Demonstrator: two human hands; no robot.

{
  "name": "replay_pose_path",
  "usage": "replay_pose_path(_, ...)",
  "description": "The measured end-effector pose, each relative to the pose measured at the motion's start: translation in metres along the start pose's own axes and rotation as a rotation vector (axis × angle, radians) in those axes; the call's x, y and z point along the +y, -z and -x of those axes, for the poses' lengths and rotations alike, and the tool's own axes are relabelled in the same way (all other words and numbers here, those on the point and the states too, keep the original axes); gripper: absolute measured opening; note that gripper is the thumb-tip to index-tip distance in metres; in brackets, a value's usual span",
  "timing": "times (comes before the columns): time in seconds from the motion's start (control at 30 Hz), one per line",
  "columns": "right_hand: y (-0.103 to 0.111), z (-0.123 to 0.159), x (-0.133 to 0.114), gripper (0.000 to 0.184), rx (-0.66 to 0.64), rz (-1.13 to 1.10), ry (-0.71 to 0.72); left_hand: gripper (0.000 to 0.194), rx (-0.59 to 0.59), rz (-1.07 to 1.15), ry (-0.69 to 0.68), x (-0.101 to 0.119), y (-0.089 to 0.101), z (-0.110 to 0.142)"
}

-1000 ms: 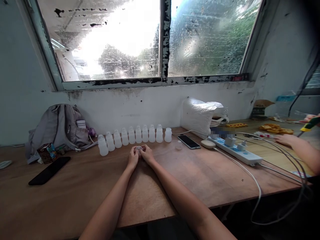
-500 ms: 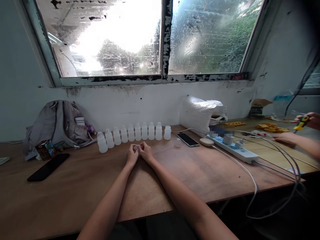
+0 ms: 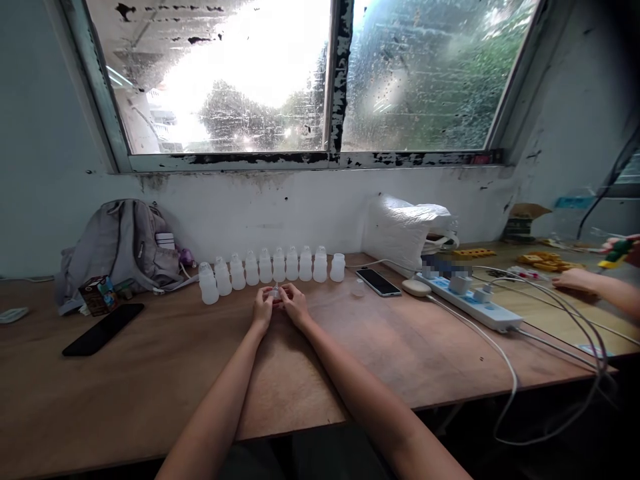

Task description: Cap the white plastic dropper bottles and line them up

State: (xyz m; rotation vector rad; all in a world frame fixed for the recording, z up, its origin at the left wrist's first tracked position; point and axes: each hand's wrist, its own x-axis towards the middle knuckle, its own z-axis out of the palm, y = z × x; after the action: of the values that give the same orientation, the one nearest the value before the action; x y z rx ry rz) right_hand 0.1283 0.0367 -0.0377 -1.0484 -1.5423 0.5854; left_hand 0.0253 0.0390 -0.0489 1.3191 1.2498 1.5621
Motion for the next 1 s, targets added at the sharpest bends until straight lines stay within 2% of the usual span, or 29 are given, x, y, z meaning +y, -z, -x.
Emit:
replay_pose_path(0.1,-0.004,-0.001,0.005,0.008,-0.024,0.024,0.020,0.018,0.028,0.028,0.032,-0.003,0.000,-0.003)
replay_pose_path(0.2,-0.009,-0.001,0.013,0.013,-0.077,0.088,0.110,0.020,0.049,-0.017,0.012,-0.009,0.002,-0.008)
replay_pose_path(0.37,-0.011,-0.001,0.019,0.021,-0.068,0.210,0.192,0.023,-0.022,-0.144,-0.041,-0.013,0.006,-0.012)
replay_pose_path(0.5,-0.012,-0.001,0.019,0.025,-0.034,0.196,0.173,0.019,-0.062,-0.271,-0.086,-0.012,0.007,-0.008)
replay_pose_path(0.6,-0.008,-0.008,0.022,0.024,0.099,0.126,0.053,0.014,-0.079,-0.339,-0.114,-0.010,0.008,-0.006)
replay_pose_path(0.7,0.010,-0.022,0.030,0.022,0.378,0.160,-0.184,0.010,-0.071,-0.394,-0.141,-0.007,0.007,-0.003)
replay_pose_path(0.77,0.032,-0.035,0.035,0.024,0.486,0.193,-0.247,0.010,-0.051,-0.427,-0.157,-0.006,0.006,-0.002)
replay_pose_path(0.9,0.084,-0.059,0.040,0.037,0.592,0.263,-0.250,0.016,0.009,-0.485,-0.224,-0.003,0.003,0.002)
replay_pose_path(1.0,0.114,-0.072,0.041,0.046,0.595,0.488,-0.213,0.018,0.036,-0.532,-0.314,-0.002,0.002,0.004)
